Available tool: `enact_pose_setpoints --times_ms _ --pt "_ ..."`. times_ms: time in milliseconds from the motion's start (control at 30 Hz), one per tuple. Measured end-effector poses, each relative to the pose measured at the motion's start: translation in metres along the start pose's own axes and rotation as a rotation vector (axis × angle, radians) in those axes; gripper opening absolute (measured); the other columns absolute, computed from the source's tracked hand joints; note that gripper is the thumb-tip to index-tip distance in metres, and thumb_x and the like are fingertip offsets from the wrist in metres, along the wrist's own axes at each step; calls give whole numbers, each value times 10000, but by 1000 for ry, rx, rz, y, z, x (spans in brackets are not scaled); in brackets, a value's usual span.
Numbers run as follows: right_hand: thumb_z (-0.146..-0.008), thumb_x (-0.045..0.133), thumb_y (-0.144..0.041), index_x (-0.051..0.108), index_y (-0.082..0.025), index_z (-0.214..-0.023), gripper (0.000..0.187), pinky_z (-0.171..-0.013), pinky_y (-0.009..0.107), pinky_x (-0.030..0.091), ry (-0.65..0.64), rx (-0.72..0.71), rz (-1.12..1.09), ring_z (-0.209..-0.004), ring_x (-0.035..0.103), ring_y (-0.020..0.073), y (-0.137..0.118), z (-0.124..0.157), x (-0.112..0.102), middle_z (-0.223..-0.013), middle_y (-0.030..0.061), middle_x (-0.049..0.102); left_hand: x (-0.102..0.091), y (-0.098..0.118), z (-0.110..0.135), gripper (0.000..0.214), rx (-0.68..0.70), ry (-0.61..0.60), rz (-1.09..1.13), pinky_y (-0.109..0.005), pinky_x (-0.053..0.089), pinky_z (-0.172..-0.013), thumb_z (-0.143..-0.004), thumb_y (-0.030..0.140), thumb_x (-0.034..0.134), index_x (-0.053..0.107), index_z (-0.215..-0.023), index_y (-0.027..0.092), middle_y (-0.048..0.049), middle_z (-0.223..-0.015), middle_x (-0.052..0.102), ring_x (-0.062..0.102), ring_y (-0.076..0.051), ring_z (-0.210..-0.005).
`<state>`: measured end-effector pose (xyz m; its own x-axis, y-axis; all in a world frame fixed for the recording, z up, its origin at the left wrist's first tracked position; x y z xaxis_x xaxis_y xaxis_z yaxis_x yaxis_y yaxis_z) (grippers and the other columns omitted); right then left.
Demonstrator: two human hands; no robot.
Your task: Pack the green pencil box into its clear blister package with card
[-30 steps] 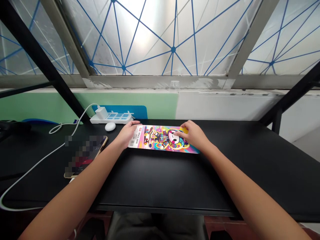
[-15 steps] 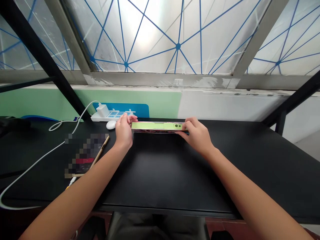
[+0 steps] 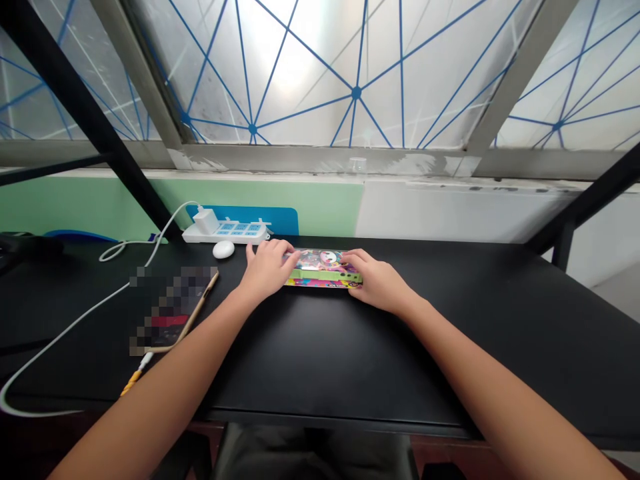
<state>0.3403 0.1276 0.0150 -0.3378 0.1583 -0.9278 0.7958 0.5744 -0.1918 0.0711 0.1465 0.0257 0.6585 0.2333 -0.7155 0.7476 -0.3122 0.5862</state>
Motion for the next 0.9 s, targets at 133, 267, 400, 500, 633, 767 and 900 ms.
enact_pose_setpoints --times_ms 133,267,400,500,633,767,900 --pt "-737 604 -235 511 -307 -1322 596 -721 371 538 -26 9 -30 -935 695 270 -1 0 0 -1400 66 543 2 -5 3 415 65 -136 -83 -593 171 -1149 -888 572 585 608 -1159 258 -131 -1336 600 428 -375 -1302" --pt "-752 611 -238 465 -328 -1386 657 -773 392 556 -67 2 -100 -967 692 274 1 0 -1 -1416 73 496 -3 -12 1 617 99 -247 -114 -519 307 -1101 -820 645 633 558 -1290 252 -152 -1439 519 359 -392 -1365" --pt "-798 633 -286 432 -349 -1427 663 -847 389 567 -103 -9 -176 -1039 677 271 2 2 -4 -1445 72 447 -3 -14 1 750 143 -268 -157 -520 305 -1105 -735 687 692 547 -1328 250 -164 -1425 512 350 -407 -1356" --pt "-830 656 -400 426 -351 -1432 646 -922 410 553 -145 -6 -211 -1093 655 280 0 3 -7 -1464 75 419 -1 -15 1 798 153 -276 -178 -530 323 -1094 -710 700 701 541 -1348 249 -172 -1399 518 351 -414 -1349" --pt "-869 618 -517 457 -336 -1414 597 -1024 481 496 -104 20 -194 -1226 563 323 0 2 -3 -1444 99 443 0 -17 0 808 159 -271 -163 -544 317 -1097 -701 679 719 536 -1356 243 -175 -1405 510 338 -420 -1355" --pt "-818 653 -609 461 -298 -1421 705 -1112 588 378 -45 73 -151 -1395 369 397 11 -1 6 -1487 149 432 0 -18 0 793 154 -276 -142 -530 316 -1104 -699 667 727 527 -1353 264 -158 -1439 497 344 -406 -1368" --pt "-801 664 -632 362 -288 -1482 820 -1130 578 357 -83 89 -265 -1425 347 382 22 -2 12 -1544 150 378 1 -19 0 843 163 -283 -164 -528 313 -1105 -684 681 733 504 -1376 258 -163 -1449 488 346 -406 -1369"
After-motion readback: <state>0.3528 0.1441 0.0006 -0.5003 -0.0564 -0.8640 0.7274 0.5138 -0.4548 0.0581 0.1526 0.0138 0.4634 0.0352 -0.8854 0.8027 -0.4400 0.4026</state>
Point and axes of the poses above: each hand's wrist, its own z-axis away from the middle knuckle, its own x-axis out of the palm, y = z × x, the point moved 1 cm from there along -z, towards the middle knuckle
